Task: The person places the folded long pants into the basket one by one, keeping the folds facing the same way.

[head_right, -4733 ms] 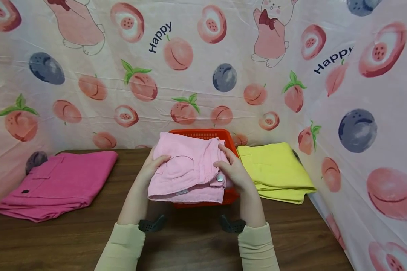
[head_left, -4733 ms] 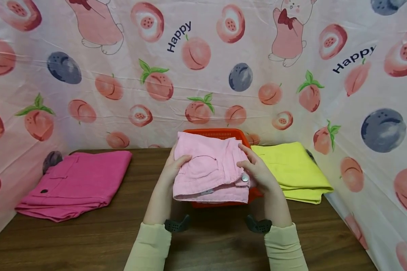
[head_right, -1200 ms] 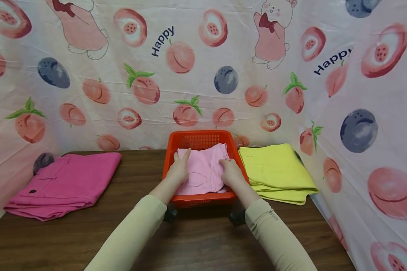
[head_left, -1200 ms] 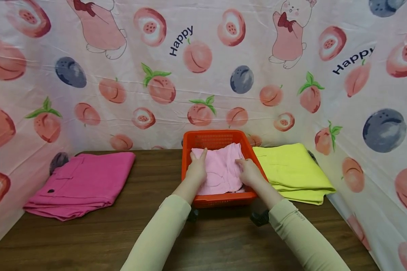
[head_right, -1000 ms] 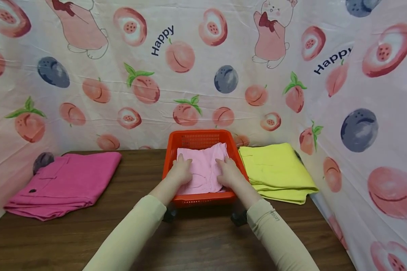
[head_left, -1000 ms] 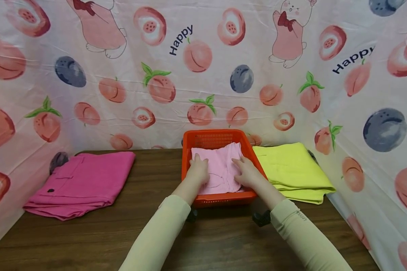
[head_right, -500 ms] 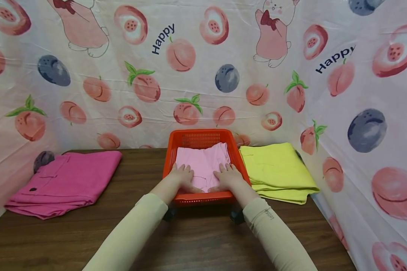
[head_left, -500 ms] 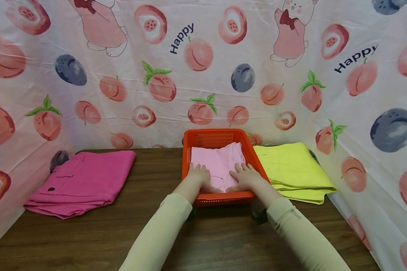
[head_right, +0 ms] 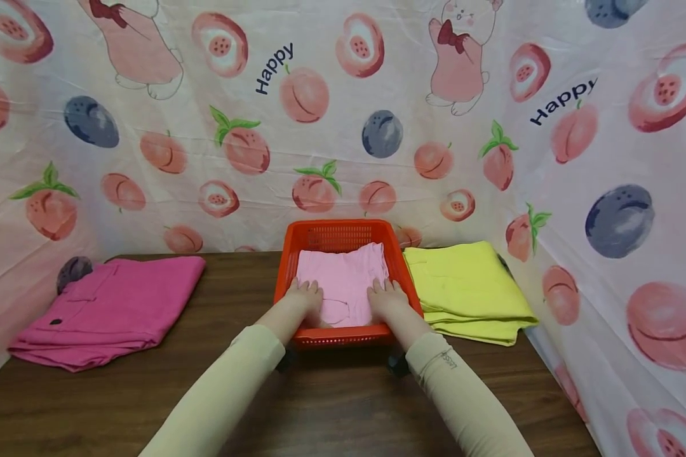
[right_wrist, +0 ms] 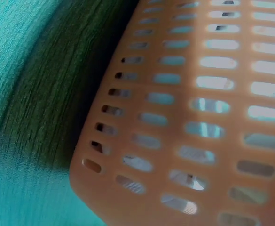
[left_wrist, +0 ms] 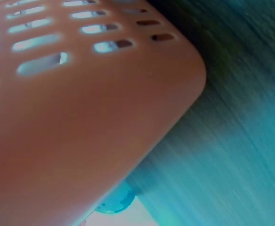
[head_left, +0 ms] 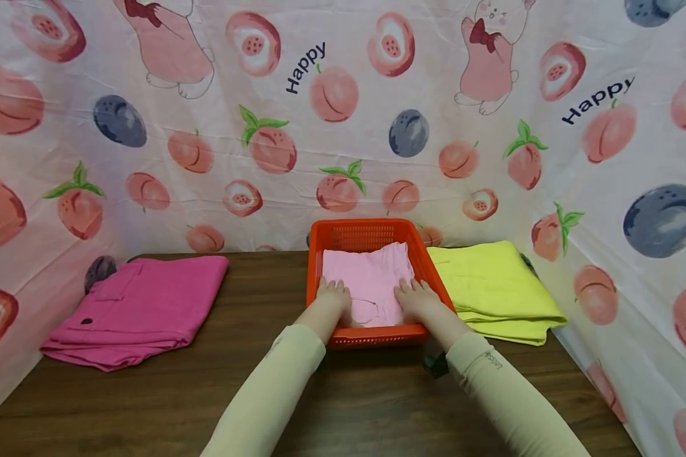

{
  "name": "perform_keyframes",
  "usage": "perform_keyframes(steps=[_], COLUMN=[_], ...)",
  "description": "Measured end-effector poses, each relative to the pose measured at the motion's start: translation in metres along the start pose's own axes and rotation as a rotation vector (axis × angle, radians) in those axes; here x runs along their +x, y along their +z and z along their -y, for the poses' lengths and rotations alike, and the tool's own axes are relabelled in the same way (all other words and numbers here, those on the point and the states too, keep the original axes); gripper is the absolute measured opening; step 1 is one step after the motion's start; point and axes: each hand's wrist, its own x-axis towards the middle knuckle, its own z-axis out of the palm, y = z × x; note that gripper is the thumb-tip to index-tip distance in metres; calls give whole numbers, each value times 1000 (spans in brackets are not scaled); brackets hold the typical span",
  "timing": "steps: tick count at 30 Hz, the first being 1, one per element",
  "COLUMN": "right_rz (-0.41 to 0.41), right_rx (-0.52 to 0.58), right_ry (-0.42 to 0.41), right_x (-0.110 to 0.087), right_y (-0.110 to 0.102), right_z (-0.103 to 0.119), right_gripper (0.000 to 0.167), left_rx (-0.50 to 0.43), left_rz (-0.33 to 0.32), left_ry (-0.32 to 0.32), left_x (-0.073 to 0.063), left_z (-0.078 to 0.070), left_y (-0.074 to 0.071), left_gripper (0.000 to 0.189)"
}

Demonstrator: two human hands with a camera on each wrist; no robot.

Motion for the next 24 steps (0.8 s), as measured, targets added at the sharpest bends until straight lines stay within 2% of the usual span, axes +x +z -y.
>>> perform_keyframes(steps=[4,6,12,17,24], right_rz=[8,4,11,37,58], right_rx=[11,17,87,124,107], right_ry=[-2,-16,-76,-96,-18], right_x=[0,0,1,2,1], right_y=[2,2,4,3,3], right_z=[0,-1,-7,-7,2], right_gripper=[86,85,84,82,78], left_rx=[16,16,44,71,144], left_rz=[2,13,41,48,38], left_ry=[27,47,67,37,13], left_x=[-5,-2,22,32,36], left_z=[1,3,10,10,7], left_y=[-1,0,14,20,24], left_gripper=[95,93,95,97,100])
